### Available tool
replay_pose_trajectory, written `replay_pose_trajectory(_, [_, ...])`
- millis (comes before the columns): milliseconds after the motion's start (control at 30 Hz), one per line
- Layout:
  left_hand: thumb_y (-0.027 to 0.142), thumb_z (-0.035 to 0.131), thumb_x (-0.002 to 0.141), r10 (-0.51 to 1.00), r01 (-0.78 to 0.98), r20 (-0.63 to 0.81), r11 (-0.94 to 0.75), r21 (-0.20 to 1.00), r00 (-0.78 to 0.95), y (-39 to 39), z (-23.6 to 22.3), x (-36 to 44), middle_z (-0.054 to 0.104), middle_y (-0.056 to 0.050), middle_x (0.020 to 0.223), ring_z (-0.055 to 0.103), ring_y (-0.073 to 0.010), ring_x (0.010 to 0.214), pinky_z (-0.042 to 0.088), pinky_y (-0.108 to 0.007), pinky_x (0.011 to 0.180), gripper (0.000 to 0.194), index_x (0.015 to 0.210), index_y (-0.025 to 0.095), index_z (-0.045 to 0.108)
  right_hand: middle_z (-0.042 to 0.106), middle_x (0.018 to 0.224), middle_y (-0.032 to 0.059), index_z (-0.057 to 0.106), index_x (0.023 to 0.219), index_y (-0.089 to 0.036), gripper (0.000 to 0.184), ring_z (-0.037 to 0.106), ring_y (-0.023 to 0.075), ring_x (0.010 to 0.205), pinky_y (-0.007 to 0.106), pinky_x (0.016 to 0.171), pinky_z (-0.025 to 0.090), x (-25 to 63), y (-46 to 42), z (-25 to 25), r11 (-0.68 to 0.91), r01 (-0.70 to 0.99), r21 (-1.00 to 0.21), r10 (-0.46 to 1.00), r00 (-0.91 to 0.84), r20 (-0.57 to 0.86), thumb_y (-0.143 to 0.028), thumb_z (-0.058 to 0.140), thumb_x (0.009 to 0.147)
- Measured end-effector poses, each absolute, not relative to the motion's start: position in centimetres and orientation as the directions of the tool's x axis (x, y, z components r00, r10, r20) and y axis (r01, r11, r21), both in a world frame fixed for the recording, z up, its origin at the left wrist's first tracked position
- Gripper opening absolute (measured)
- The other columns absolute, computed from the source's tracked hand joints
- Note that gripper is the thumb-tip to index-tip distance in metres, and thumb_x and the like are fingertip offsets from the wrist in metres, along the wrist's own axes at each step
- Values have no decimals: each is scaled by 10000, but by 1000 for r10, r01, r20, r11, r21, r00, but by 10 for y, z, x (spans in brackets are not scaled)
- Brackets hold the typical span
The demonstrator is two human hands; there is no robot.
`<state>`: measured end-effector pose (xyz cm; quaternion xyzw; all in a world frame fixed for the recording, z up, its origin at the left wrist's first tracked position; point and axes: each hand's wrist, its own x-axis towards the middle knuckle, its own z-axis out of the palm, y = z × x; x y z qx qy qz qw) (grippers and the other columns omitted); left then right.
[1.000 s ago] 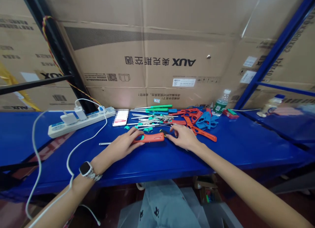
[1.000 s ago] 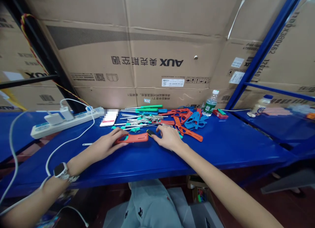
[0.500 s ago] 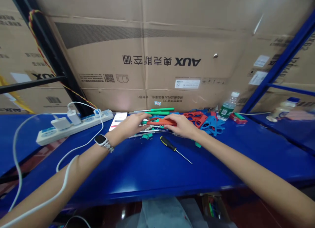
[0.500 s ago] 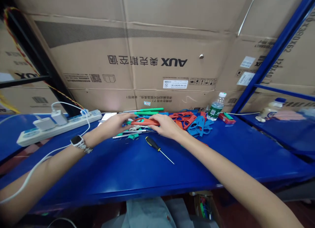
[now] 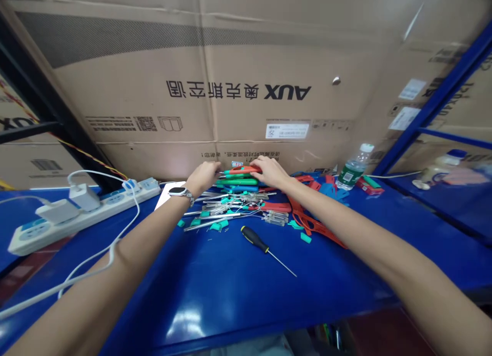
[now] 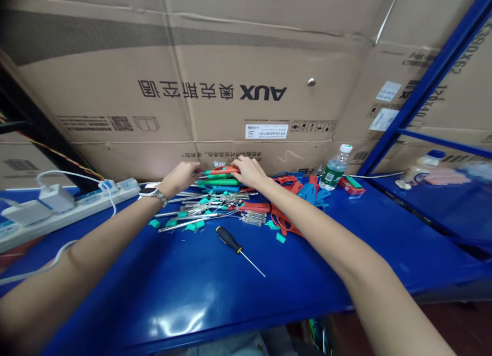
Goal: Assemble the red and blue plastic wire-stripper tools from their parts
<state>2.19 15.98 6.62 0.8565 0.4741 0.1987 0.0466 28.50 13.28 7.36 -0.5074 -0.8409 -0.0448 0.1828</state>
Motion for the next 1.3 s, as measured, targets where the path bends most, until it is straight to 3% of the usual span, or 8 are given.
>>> replay_pose_trajectory(133, [168,497,943,859,870,255,-481,109,443,161,61,27,714,-153,1131,658,-307,1069,507,-372,882,264,1058,171,735,643,1290,157,679,1248,-160,304,551,312,1244,472,1050,420,284,141,66,441,884,-152,850,-358,387,-239,625,959])
replay_pose_trajectory(300, [252,441,1012,808,868,386,-495,31,446,138,59,32,677,-155,1246,623,-330,1150,498,-441,945,331,1219,169,685,633,1233,127,684,1193,-204,271,575,300,1188,479,1007,455,307,108,52,446,852,-273,826,-275,491,-251,623,933])
replay_pose_trajectory(467, [283,454,1028,684,761,443,-648,3,580,106,59,69,681,-132,1217,620,-316,1130,484,-465,947,280,1141,188,692,659,1133,103,706,1047,-212,191,616,269,1118,449,982,482,341,56,39,435,811,-391,840,-210,500,-247,533,974])
replay_pose_trajectory(600, [280,499,1013,529,591,435,-806,-10,729,79,52,121,683,-111,1180,611,-298,1158,464,-451,989,231,1109,198,692,682,1110,99,705,1032,-210,190,626,267,1104,446,990,481,362,17,30,368,840,-399,871,-160,465,-240,528,971])
replay_pose_trajectory(800, [279,633,934,395,390,270,-918,76,878,56,38,189,683,-103,1177,621,-283,1126,482,-394,945,215,1124,193,685,680,1181,107,688,1145,-211,298,597,306,1167,478,1001,451,394,-42,22,224,909,-352,927,-87,365,-205,640,851])
replay_pose_trajectory(967, [360,757,851,367,338,199,-927,162,909,51,37,223,704,-101,1187,641,-282,1088,476,-389,963,415,1218,184,675,676,1238,118,650,1255,-212,445,563,331,1182,491,980,411,413,-70,20,134,942,-308,961,-48,272,-178,656,812])
replay_pose_trajectory(1100, [392,764,843,364,336,171,-926,171,916,53,36,236,735,-91,1160,650,-286,1093,486,-378,943,419,1203,189,699,708,1238,104,619,1298,-214,409,576,305,1174,475,980,386,419,-66,11,168,918,-359,950,-54,307,-182,620,890])
replay_pose_trajectory(1300, [331,770,842,398,362,190,-911,198,897,56,39,234,765,-84,1079,701,-267,1008,513,-349,884,350,1154,181,718,737,1198,80,619,1256,-234,371,610,290,1164,477,1002,374,417,-55,-1,264,868,-421,903,-68,425,-195,674,891])
